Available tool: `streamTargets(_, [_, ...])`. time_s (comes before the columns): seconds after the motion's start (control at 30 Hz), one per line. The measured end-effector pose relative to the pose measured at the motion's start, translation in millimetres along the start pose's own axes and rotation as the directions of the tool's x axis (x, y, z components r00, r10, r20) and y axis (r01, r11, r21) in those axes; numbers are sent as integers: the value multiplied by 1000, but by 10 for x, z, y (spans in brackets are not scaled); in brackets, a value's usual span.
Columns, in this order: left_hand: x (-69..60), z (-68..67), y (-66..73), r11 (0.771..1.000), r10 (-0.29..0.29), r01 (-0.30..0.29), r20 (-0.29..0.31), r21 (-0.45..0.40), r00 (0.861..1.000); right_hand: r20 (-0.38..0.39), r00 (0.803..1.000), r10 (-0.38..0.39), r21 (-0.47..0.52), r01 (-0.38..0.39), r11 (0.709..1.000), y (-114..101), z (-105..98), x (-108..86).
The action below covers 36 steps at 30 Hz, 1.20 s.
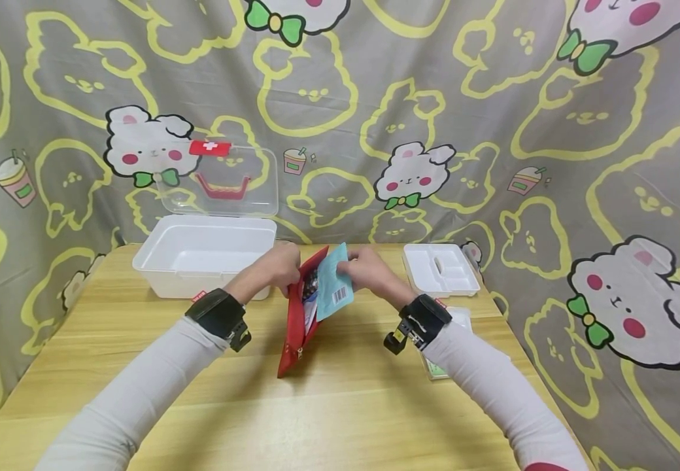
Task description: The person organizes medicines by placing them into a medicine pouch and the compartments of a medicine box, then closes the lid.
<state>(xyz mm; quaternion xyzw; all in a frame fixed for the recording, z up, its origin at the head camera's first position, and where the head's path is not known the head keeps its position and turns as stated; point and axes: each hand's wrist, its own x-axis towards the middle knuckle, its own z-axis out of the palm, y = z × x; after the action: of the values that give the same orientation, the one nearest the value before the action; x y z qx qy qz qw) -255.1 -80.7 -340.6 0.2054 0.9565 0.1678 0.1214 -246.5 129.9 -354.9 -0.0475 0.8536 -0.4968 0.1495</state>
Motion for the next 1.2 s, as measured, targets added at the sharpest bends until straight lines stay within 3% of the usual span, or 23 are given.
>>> streamTargets(0.4, [-4,-9,0,1000,-3,3,1,3,1000,93,995,26,125,-37,991,97,297,82])
streamTargets(0.87, [11,-6,-16,1000,3,-2,6,-17,1000,174,985,11,59,-21,998,144,549,161])
streamTargets(1.2, [23,-3,-33,1000,2,-2,8,-18,1000,211,976,54,57,-68,996,148,680,209])
